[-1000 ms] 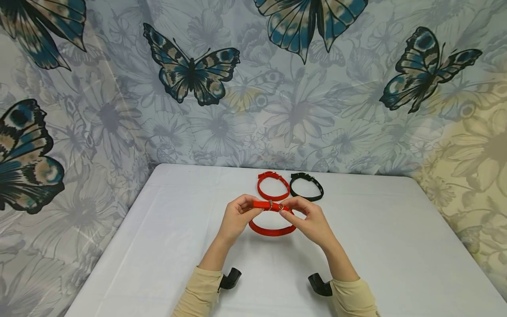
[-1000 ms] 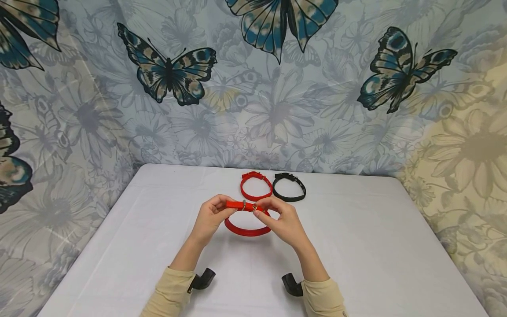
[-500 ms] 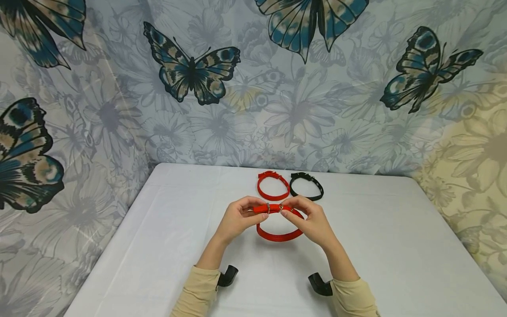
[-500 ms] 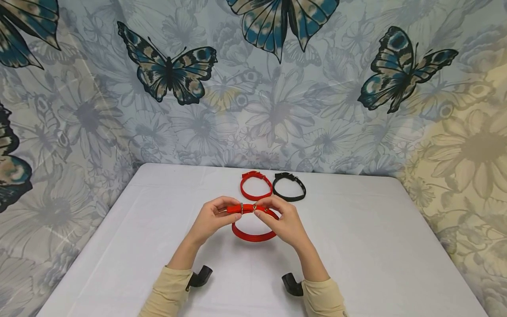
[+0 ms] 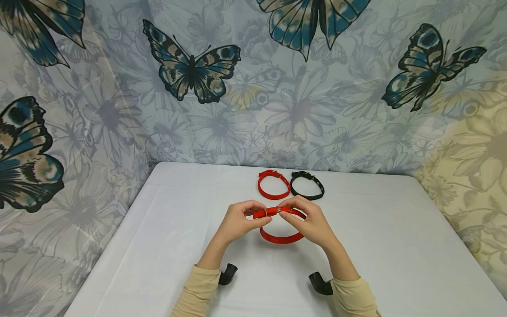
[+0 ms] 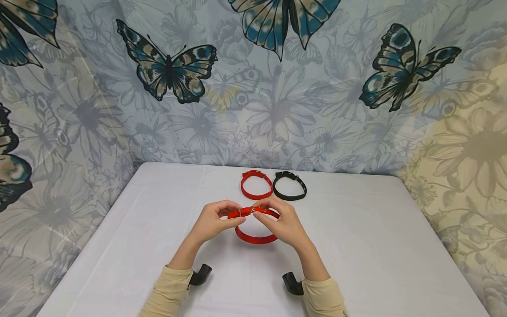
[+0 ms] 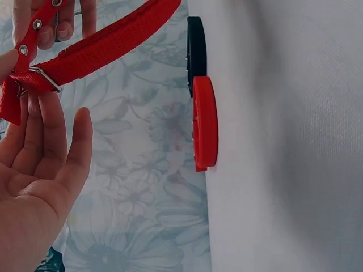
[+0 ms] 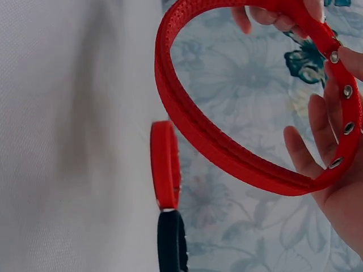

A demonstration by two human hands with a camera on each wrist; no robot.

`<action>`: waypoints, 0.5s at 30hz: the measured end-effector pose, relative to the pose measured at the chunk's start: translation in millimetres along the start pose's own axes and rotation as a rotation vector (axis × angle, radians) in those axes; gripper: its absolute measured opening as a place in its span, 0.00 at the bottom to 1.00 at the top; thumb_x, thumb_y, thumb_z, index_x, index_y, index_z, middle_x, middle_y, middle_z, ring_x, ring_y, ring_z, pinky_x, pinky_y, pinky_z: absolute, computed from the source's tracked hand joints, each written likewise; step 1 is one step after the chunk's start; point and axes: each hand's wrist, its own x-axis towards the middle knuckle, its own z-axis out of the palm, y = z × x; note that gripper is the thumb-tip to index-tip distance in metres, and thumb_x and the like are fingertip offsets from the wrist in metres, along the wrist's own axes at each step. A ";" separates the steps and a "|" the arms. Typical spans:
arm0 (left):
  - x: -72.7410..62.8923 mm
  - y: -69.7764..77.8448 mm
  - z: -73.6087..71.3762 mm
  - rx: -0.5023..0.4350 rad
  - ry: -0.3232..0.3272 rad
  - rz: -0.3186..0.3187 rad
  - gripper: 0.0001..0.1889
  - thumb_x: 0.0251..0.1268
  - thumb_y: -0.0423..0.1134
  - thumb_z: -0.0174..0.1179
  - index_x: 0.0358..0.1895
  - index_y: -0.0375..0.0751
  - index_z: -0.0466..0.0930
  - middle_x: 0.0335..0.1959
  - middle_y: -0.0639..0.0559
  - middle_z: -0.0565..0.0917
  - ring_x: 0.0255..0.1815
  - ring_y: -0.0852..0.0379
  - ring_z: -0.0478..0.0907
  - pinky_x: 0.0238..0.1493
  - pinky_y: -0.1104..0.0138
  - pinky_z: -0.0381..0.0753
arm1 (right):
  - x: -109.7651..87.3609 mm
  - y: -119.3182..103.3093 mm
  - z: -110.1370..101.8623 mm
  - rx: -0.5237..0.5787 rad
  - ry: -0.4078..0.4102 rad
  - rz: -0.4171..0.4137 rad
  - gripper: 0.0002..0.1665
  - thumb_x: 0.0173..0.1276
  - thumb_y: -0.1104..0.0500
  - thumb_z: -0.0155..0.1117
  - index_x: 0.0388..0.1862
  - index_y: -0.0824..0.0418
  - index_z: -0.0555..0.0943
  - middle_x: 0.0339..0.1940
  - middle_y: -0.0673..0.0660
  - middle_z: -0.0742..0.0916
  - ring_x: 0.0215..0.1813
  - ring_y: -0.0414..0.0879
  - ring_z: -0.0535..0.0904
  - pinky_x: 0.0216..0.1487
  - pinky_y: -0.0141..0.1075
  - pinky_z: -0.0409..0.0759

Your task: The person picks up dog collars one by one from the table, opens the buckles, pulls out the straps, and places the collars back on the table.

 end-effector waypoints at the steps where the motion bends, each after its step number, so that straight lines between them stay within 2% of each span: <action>1: 0.2 -0.1 0.2 0.009 0.001 0.008 0.12 0.55 0.48 0.73 0.41 0.51 0.86 0.36 0.59 0.86 0.42 0.59 0.82 0.46 0.54 0.81 | -0.4 3.2 0.2 0.003 -0.002 -0.007 0.10 0.62 0.70 0.68 0.42 0.64 0.83 0.40 0.55 0.85 0.45 0.46 0.80 0.51 0.41 0.82; 8: 1.0 -0.2 1.0 0.013 0.006 0.015 0.10 0.56 0.45 0.72 0.38 0.49 0.85 0.33 0.58 0.85 0.42 0.57 0.82 0.45 0.51 0.80 | -3.1 32.9 1.5 -0.003 -0.022 -0.026 0.14 0.64 0.67 0.68 0.46 0.54 0.83 0.42 0.48 0.84 0.47 0.43 0.79 0.51 0.37 0.80; 15: 1.3 -1.6 0.8 -0.014 0.034 0.024 0.09 0.55 0.43 0.73 0.38 0.49 0.85 0.35 0.58 0.86 0.42 0.57 0.83 0.50 0.46 0.79 | -4.2 39.0 -0.7 0.009 -0.045 -0.040 0.17 0.65 0.67 0.67 0.50 0.51 0.83 0.44 0.46 0.84 0.48 0.43 0.79 0.51 0.35 0.79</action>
